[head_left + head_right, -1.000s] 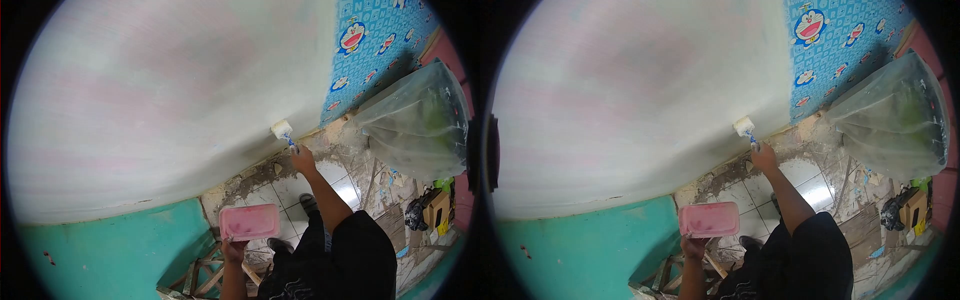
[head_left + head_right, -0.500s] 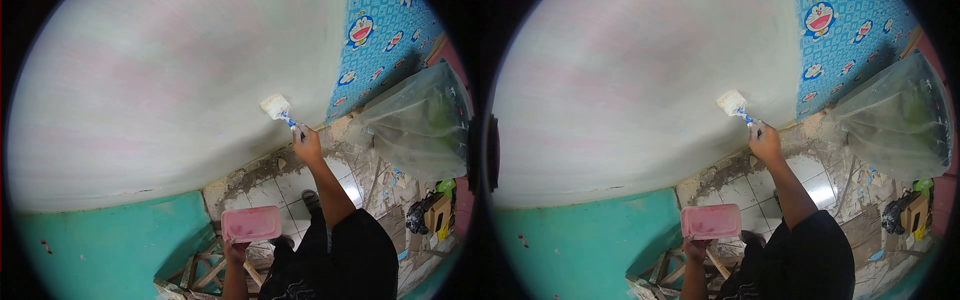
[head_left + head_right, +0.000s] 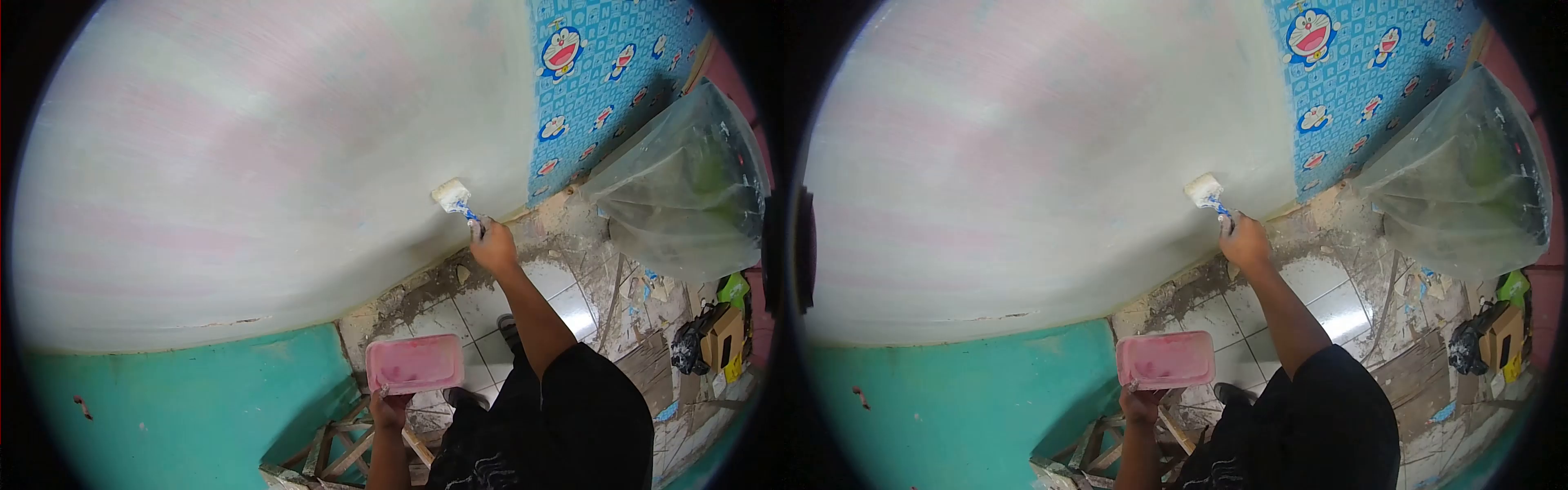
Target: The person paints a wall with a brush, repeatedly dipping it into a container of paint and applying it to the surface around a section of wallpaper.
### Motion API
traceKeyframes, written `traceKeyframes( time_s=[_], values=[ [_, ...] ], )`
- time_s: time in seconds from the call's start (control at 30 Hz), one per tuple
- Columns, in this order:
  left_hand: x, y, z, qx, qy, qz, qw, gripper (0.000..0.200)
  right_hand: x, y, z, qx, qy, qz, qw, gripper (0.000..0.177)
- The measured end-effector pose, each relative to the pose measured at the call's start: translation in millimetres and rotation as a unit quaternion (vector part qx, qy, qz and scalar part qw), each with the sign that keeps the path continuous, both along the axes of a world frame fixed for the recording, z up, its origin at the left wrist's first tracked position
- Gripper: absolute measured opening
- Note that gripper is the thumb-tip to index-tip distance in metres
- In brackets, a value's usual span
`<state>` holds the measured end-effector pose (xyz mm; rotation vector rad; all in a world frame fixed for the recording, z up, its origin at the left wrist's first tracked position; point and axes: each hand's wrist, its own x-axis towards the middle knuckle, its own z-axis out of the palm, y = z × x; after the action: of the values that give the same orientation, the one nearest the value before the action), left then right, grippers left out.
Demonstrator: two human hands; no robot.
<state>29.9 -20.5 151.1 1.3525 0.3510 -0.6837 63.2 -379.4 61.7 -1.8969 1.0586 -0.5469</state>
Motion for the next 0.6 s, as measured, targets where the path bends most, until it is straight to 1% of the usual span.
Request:
traceKeyframes(
  time_s=[0.07,0.17,0.27,0.3,0.37,0.47,0.57,0.6],
  values=[
    [-2.3,-2.5,3.3,-0.005,0.004,0.000,1.000,0.065,-1.1,-4.4,37.5,-0.027,-0.027,0.012,0.999,0.020],
    [-4.3,-4.2,7.4,-0.005,0.006,0.002,1.000,0.066,-9.4,-10.3,91.0,-0.007,-0.054,0.018,0.998,0.022],
    [-7.9,-1.9,7.6,-0.001,0.010,0.005,1.000,0.065,-13.1,-10.9,111.5,0.002,-0.167,0.003,0.986,0.022],
    [-7.5,0.4,7.0,0.002,0.008,0.000,1.000,0.064,-10.7,-11.4,106.3,-0.006,-0.156,0.000,0.988,0.021],
    [-9.2,4.4,4.9,0.010,0.009,-0.009,1.000,0.064,-4.2,-15.1,76.9,-0.022,-0.128,-0.006,0.991,0.021],
    [-10.3,5.0,5.6,-0.002,0.008,-0.020,1.000,0.064,2.4,-13.6,-1.5,-0.035,-0.091,-0.019,0.995,0.022],
    [-10.1,6.8,0.8,0.002,0.007,-0.009,1.000,0.062,-7.7,-8.6,-31.2,0.025,0.024,-0.014,0.999,0.023],
    [-9.9,9.7,-2.7,-0.003,0.011,-0.012,1.000,0.062,-11.5,-7.8,-33.1,0.037,0.049,-0.008,0.998,0.024]
  ],
)
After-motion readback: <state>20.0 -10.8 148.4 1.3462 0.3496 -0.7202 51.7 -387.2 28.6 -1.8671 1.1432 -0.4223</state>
